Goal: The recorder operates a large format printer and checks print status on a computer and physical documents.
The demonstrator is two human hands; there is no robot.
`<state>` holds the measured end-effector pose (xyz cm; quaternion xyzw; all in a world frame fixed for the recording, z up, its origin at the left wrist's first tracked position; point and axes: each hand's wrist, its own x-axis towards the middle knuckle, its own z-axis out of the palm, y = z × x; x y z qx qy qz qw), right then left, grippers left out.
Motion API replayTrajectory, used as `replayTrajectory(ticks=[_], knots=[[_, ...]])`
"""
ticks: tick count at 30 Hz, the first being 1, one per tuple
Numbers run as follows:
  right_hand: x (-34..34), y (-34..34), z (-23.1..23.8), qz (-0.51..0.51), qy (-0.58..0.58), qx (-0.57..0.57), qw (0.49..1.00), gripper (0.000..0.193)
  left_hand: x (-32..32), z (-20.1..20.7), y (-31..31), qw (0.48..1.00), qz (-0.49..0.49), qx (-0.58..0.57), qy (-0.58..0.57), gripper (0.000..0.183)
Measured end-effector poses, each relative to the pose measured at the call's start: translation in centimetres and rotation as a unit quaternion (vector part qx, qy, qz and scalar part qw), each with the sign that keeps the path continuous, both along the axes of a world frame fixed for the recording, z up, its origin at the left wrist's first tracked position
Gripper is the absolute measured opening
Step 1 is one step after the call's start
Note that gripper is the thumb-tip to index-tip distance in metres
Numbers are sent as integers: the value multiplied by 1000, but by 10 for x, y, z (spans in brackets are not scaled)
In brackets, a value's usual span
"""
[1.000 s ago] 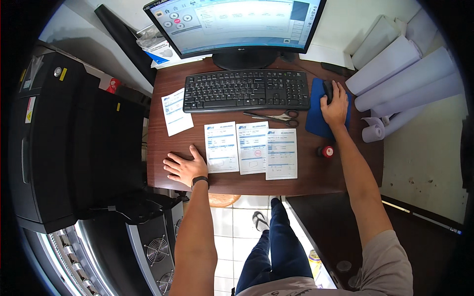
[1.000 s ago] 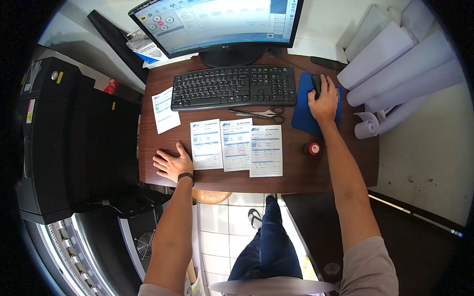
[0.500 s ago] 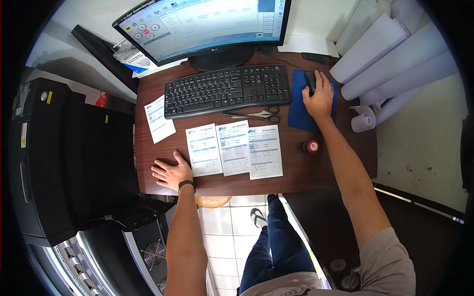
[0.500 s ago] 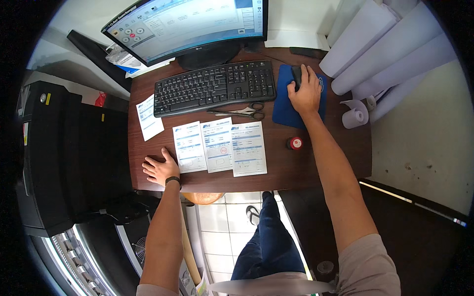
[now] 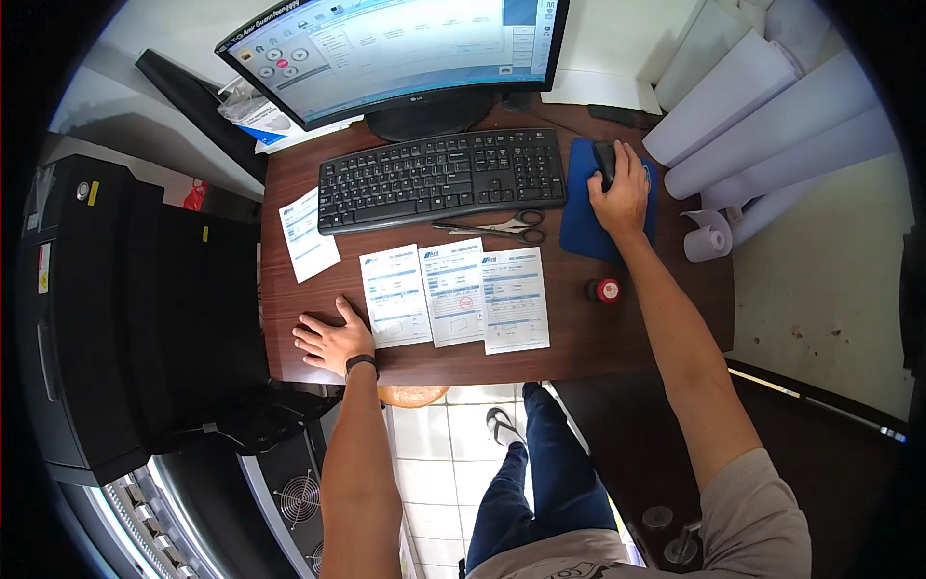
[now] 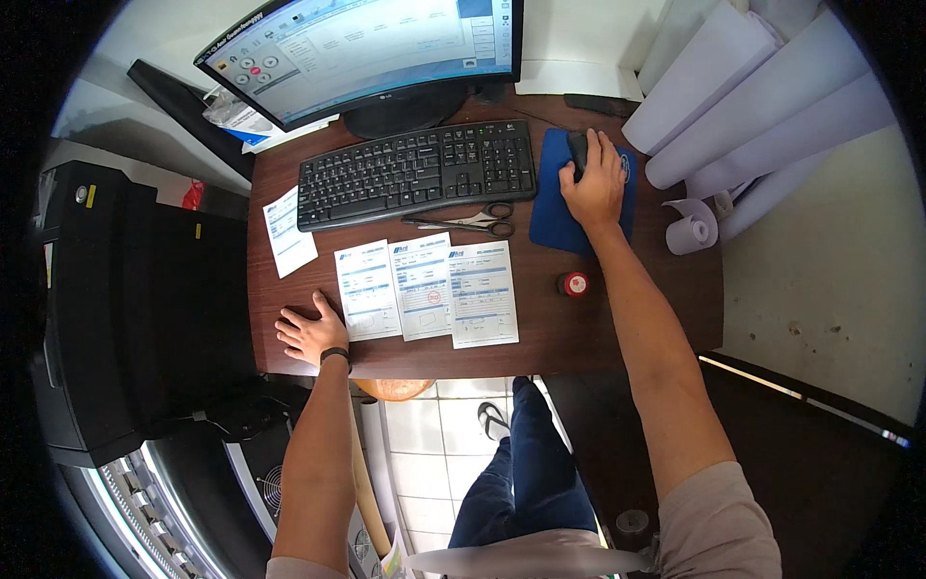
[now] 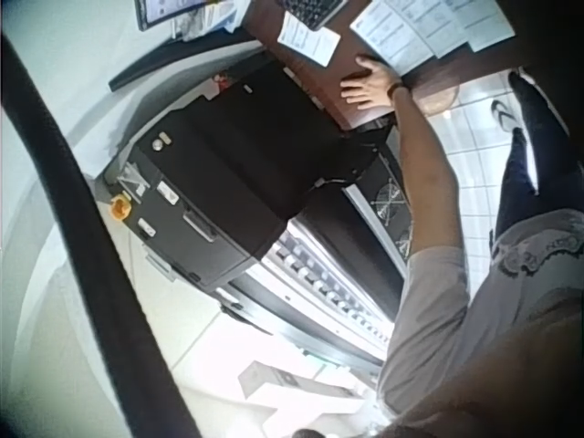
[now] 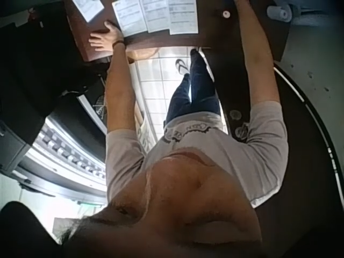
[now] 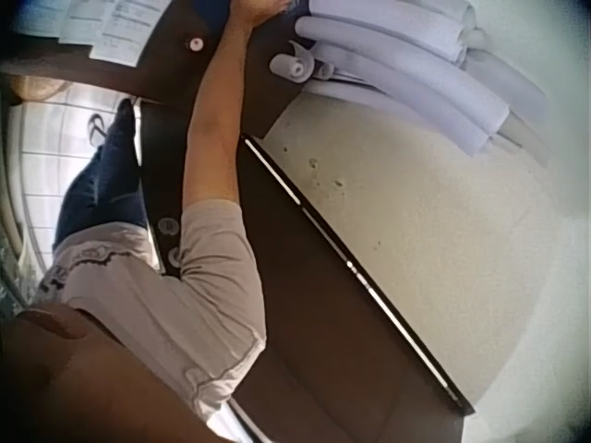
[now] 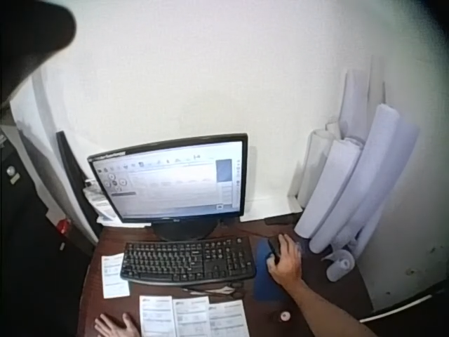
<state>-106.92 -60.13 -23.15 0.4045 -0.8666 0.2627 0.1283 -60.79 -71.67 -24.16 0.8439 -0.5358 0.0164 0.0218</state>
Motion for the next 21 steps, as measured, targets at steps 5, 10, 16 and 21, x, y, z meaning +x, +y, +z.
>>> replayTrajectory(ticks=[5,10,16,21], knots=[[0,0,2,15,14,-16,1000,65,0,-1,0,1000,1,-1,4,94],[0,0,3,12,17,-17,1000,64,0,-1,0,1000,0,4,2,94],[0,0,3,22,18,-20,999,64,-2,4,0,1000,7,20,-4,93],[2,-2,6,17,16,-5,1000,63,-4,8,1,1000,9,17,2,92]])
